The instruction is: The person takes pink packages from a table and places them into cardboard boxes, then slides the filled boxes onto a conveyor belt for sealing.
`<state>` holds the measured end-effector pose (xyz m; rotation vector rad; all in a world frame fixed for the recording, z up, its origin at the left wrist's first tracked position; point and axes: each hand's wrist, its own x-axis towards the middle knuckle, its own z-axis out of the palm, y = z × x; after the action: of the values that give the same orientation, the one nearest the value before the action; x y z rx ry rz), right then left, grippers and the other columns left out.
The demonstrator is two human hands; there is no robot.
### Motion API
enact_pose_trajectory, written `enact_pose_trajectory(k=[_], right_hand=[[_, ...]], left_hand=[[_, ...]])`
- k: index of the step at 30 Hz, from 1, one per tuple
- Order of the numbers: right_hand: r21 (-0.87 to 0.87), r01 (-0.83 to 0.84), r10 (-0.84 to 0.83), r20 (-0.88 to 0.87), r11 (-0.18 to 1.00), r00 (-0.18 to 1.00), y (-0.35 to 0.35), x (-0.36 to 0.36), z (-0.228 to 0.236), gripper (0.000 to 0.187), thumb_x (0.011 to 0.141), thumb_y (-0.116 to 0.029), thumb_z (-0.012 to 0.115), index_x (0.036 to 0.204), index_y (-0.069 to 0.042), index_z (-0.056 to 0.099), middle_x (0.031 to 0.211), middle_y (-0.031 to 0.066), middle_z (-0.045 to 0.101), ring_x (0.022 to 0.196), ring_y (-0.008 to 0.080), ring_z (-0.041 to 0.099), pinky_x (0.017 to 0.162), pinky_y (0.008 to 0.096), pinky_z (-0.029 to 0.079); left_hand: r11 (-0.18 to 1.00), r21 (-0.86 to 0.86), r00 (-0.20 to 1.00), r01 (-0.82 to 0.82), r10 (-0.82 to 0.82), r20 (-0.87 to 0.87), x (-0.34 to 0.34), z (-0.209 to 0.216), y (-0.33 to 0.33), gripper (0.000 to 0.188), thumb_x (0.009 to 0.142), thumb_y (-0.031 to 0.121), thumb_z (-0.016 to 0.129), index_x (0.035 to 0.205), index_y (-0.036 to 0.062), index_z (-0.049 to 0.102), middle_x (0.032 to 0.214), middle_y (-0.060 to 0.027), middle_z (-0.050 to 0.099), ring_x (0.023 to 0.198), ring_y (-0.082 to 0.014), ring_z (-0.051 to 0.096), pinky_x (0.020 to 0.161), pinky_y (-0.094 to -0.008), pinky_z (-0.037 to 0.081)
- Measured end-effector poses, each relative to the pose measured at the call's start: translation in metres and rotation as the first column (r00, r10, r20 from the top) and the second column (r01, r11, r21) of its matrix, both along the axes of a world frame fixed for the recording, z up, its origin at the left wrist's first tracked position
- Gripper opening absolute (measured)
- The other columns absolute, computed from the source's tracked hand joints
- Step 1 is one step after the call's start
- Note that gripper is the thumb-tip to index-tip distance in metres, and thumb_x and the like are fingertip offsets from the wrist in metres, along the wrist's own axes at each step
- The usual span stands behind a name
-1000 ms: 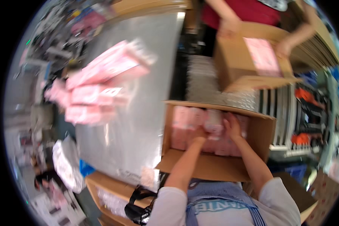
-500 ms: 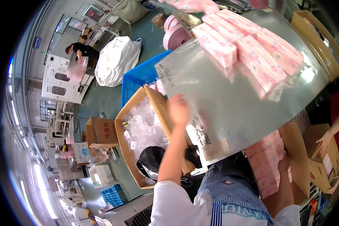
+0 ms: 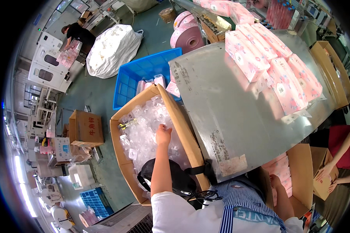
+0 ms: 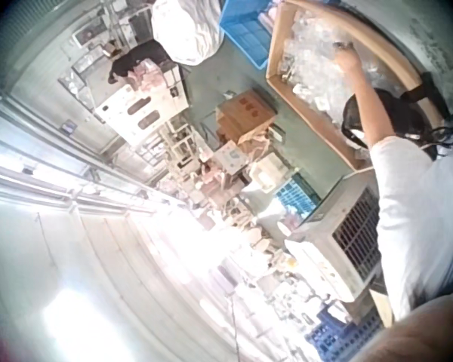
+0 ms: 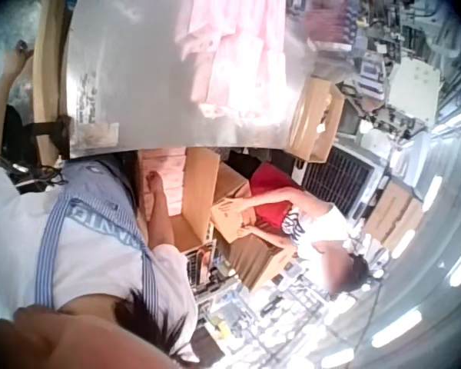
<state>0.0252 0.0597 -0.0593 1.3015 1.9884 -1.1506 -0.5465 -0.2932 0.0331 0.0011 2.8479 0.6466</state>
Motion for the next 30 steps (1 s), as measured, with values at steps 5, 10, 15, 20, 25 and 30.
enact_pose_trajectory(k=[5, 10, 15, 20, 25, 30], right_hand=[[0.124, -0.091, 0.110, -0.150, 0.988, 0.983, 0.009, -0.019, -0.005, 0.033, 0.081, -0.018, 0.062, 0.109, -0.001, 0.059, 0.092, 0.0179, 0.067, 0.085, 0.0292, 0.065, 0.075, 0.0355, 0.051], [0.010, -0.044, 0.045, -0.240, 0.999, 0.970, 0.010, -0.002, -0.035, 0.031, 0.082, -0.018, 0.060, 0.108, -0.001, 0.060, 0.095, 0.0185, 0.067, 0.087, 0.0302, 0.065, 0.075, 0.0358, 0.051], [0.134, -0.085, 0.105, -0.152, 0.987, 0.983, 0.003, -0.009, 0.038, 0.028, 0.082, -0.014, 0.058, 0.105, 0.000, 0.062, 0.096, 0.0202, 0.066, 0.089, 0.0315, 0.065, 0.077, 0.0351, 0.051], [0.272, 0.179, 0.020, -0.596, 0.946, 0.803, -0.010, -0.045, 0.107, 0.022, 0.084, -0.008, 0.056, 0.104, -0.001, 0.063, 0.094, 0.0163, 0.066, 0.088, 0.0252, 0.063, 0.079, 0.0318, 0.049], [-0.361, 0.343, -0.488, -0.755, 0.867, 0.438, -0.037, -0.123, 0.192, 0.032, 0.091, -0.017, 0.056, 0.120, -0.003, 0.054, 0.097, 0.0052, 0.060, 0.090, 0.0115, 0.055, 0.079, 0.0263, 0.047], [-0.545, 0.591, -0.708, -0.703, 0.595, 0.065, -0.025, -0.094, 0.201, 0.011, 0.091, -0.012, 0.058, 0.092, -0.004, 0.052, 0.077, 0.0010, 0.056, 0.062, 0.0072, 0.051, 0.054, 0.0204, 0.044]], left_hand=[[0.995, 0.043, 0.996, -0.093, 0.093, 0.002, 0.015, 0.002, 0.009, 0.033, 0.082, 0.036, 0.059, 0.100, 0.0087, 0.055, 0.088, -0.0148, 0.067, 0.088, -0.0339, 0.063, 0.074, -0.0423, 0.048], [0.974, -0.022, 0.967, -0.227, 0.222, -0.122, 0.009, 0.007, 0.035, 0.022, 0.086, 0.029, 0.050, 0.099, 0.0135, 0.059, 0.086, -0.0128, 0.068, 0.083, -0.0374, 0.064, 0.069, -0.0481, 0.048], [0.536, 0.767, 0.854, -0.353, 0.520, 0.030, 0.001, 0.028, -0.023, 0.010, 0.088, 0.021, 0.051, 0.088, 0.0119, 0.056, 0.074, -0.0073, 0.065, 0.052, -0.0159, 0.054, 0.040, -0.0289, 0.039], [0.174, 0.905, 0.920, -0.387, 0.130, 0.369, 0.070, 0.133, 0.061, 0.004, 0.087, 0.014, 0.056, 0.084, 0.0129, 0.052, 0.072, -0.0035, 0.062, 0.042, -0.0080, 0.041, 0.035, -0.0217, 0.031], [0.483, 0.847, 0.767, -0.223, -0.449, 0.458, 0.211, 0.139, 0.195, 0.012, 0.084, 0.004, 0.062, 0.094, 0.0103, 0.062, 0.076, -0.0011, 0.064, 0.053, -0.0068, 0.055, 0.039, -0.0207, 0.038], [0.529, 0.848, 0.428, 0.031, -0.774, 0.467, 0.338, 0.122, 0.269, 0.009, 0.088, 0.010, 0.060, 0.096, 0.0074, 0.061, 0.077, -0.0006, 0.065, 0.057, -0.0050, 0.054, 0.044, -0.0193, 0.038]])
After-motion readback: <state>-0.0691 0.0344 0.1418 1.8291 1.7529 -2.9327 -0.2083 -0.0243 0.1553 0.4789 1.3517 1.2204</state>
